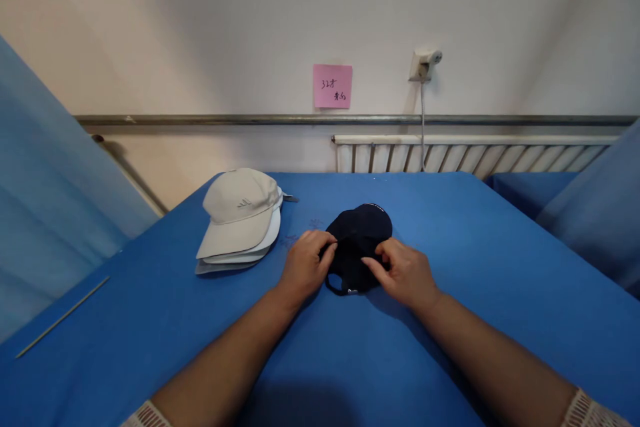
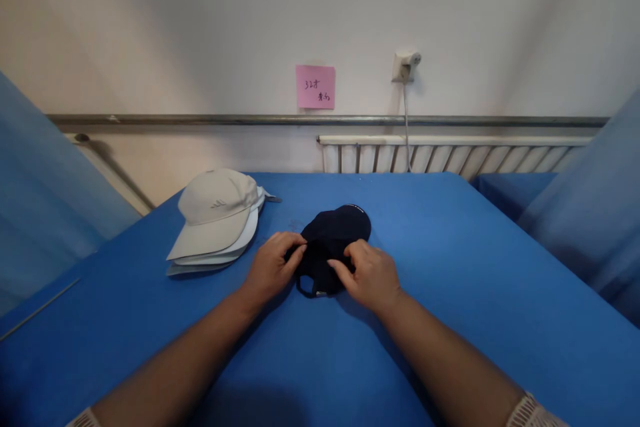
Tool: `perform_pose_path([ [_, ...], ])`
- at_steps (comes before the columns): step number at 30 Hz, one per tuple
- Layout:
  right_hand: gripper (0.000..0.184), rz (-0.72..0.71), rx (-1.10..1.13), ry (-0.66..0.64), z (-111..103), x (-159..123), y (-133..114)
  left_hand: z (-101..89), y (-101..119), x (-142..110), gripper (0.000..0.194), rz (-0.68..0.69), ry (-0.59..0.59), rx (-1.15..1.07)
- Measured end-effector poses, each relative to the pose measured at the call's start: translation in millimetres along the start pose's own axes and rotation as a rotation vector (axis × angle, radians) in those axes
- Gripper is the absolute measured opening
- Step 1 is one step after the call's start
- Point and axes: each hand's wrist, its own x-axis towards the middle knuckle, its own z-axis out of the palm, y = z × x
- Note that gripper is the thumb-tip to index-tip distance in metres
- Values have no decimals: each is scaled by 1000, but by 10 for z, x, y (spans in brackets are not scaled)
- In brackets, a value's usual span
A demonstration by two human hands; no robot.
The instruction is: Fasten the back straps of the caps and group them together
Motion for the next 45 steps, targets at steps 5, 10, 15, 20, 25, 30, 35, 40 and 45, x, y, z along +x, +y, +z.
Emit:
perform_pose_path([
  [5,28,92,68,-21,64,-12,-62,-1,104,-21,13,4,54,-94],
  [10,39,383,610,-38,-52,77,-29,18,82,-20,18,-12,33,-135],
  [15,43,510,812,-25,-93,110,49,37,64,-31,17,17,52,-167],
  [20,39,457,726,-28,7,47,75,-7,106,-66,16,84,91,-145],
  [25,38,435,763,-42,50,8,77,-49,166,-85,10,214,99,-78],
  [30,36,406,739,-36,32,-9,64,-23,176,-85,10,200,-3,9],
  [35,37,357,673,11,25,-9,85,-12,72,-63,15,20,126,-134],
  [40,36,313,609,11,45,-6,107,85,-97,-32,20,-20,-120,-126],
  [45,32,173,472,-54,73,-31,90,154,-177,-39,32,59,-281,19],
])
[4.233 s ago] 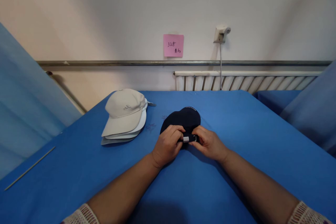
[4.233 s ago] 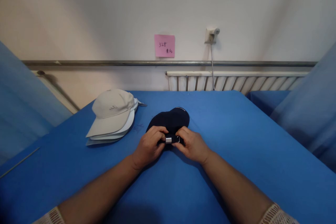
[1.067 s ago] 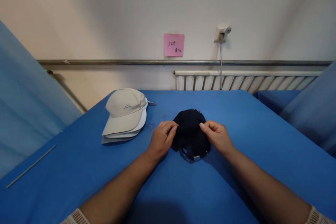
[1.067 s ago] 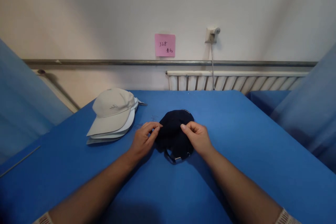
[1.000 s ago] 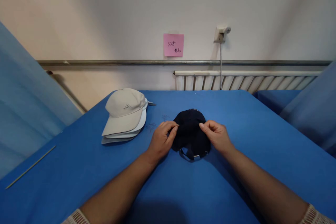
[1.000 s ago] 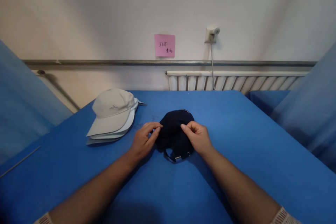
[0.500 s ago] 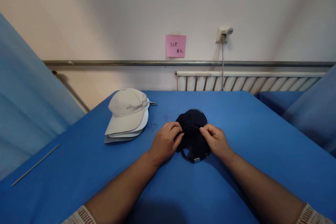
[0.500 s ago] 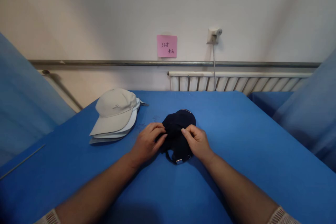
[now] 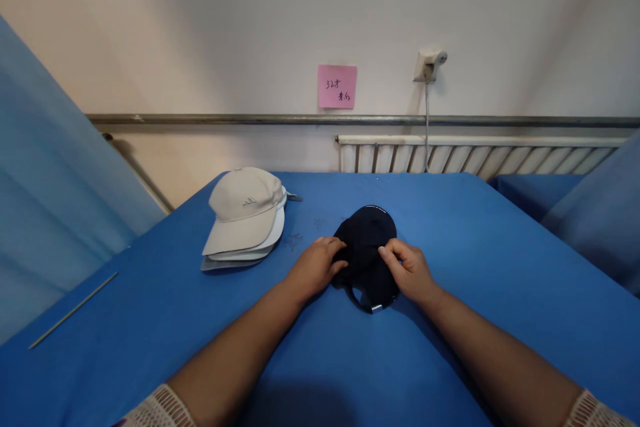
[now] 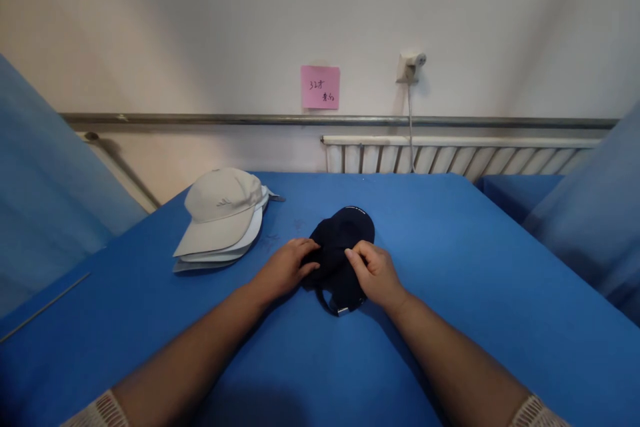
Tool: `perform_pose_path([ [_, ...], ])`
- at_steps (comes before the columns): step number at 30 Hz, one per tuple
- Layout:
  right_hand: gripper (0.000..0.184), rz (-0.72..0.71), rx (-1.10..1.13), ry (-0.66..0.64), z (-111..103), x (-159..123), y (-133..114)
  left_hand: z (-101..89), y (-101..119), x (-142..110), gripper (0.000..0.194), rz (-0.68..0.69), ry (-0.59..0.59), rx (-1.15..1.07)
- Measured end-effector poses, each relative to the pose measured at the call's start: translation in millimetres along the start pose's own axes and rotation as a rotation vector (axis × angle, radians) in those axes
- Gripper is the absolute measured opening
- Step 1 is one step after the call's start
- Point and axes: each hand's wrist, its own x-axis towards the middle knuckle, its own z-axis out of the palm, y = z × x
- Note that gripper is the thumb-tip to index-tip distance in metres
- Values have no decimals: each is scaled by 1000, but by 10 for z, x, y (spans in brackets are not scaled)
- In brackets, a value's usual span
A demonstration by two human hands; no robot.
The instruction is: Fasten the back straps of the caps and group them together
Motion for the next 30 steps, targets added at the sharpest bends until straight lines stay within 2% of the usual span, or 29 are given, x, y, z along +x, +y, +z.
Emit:
perform_pose_path([
  [5,31,-39,-75,-67,47,-24,0,-12,12,25,7,-45,-80,73],
  [10,33,-24,-74,-80,56,-31,13,42,71,51,14,-50,-100,169],
  [13,32,-27,-75,-78,46,-32,22,77,70,16,13,-59,-84,155],
  [16,31,-31,-63,-40,35,-21,44,44,28,-10,10,-106,-4,17],
  [20,32,25,-25,69,22,8,92,-97,-14,44,12,-236,251,-277],
  [22,32,44,-10,95,22,15,110,-149,3,82,11,-302,331,-469],
  [26,29,-3,-19,56,36,7,108,-156,90,109,13,-370,335,-830],
  [30,28,-25,2,88,30,-2,64,-167,102,105,15,-401,313,-962],
])
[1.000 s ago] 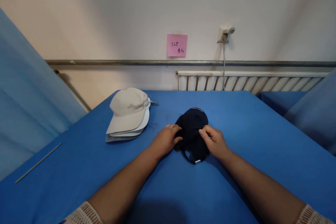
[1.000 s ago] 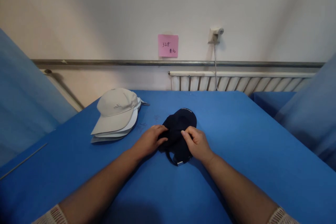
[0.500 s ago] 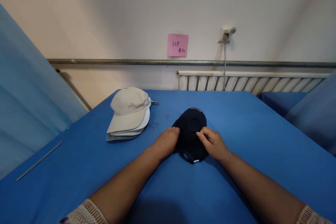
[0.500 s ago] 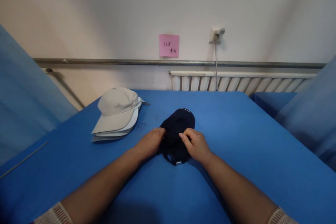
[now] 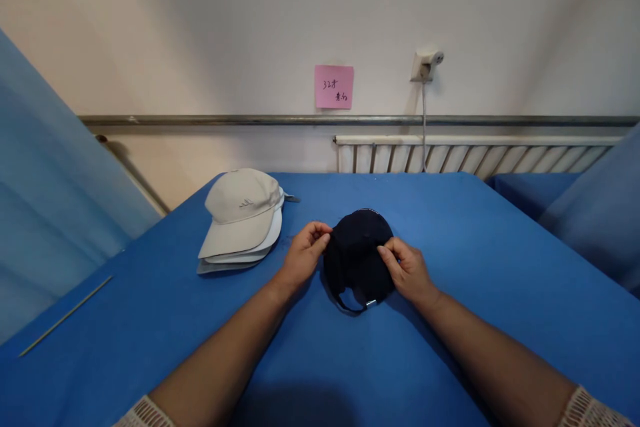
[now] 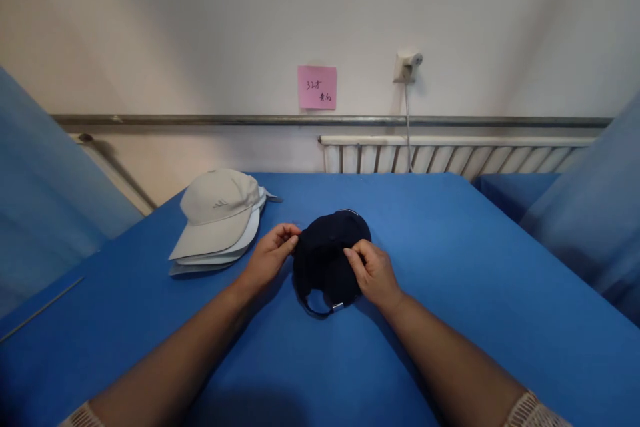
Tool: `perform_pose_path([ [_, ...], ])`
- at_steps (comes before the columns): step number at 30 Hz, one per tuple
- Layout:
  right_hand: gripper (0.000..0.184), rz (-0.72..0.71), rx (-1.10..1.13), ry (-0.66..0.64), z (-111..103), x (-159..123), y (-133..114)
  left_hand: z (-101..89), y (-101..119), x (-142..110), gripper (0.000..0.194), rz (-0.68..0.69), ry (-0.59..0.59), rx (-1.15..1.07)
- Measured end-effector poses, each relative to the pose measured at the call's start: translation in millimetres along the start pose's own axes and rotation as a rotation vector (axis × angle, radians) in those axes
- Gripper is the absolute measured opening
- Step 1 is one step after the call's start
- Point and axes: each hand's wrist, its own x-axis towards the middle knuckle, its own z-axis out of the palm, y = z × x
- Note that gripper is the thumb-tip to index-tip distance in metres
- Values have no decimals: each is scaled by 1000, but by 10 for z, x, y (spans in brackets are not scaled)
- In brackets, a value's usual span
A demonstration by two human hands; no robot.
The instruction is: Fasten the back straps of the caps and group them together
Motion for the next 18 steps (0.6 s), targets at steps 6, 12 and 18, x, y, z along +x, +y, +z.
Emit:
perform_pose_path([
  [6,29,24,95,162,-39,0,-106,-116,-23,65,13,42,-30,104],
  [12,29,29,129,109,-31,-2,-126,-106,16,-16,20,165,-60,284],
  [18,28,23,89,81,-13,-2,-88,-53,117,-108,27,449,-124,594],
])
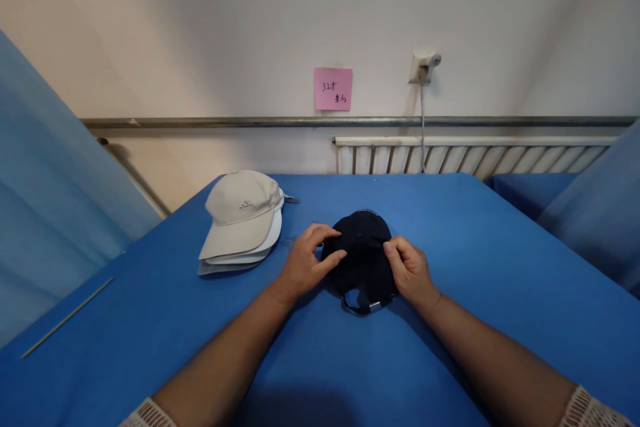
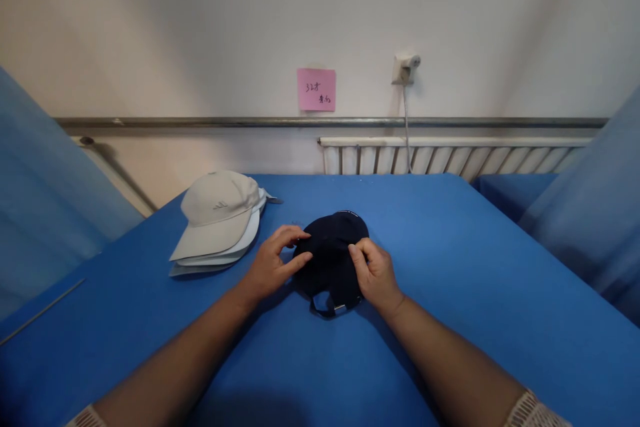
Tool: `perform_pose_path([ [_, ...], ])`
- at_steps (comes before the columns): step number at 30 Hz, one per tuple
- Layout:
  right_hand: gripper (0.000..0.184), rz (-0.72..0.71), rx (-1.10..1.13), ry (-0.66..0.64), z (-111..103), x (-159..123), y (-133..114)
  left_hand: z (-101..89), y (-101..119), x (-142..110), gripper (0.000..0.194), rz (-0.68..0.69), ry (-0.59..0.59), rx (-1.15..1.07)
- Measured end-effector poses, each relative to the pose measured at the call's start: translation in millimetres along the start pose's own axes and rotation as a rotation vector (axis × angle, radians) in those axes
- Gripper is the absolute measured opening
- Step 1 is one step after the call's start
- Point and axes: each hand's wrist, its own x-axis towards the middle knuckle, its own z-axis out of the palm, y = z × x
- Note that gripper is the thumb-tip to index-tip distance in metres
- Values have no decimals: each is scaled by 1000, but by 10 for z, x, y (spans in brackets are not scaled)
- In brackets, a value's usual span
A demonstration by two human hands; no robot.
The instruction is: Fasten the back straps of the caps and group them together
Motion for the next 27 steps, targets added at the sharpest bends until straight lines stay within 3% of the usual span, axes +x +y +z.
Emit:
perform_pose_path([
  [3,29,-1,-16,-29,6,-8,-4,35,37,-15,11,49,2,105],
  [12,26,-38,-83,-95,18,-22,34,38,123,-11,11,62,98,153],
  [22,24,-93,-71,-77,6,-25,-38,-12,94,43,19,-189,0,-151],
  [27,23,-122,-78,-95,12,-33,-54,-34,174,10,20,-54,69,-25],
])
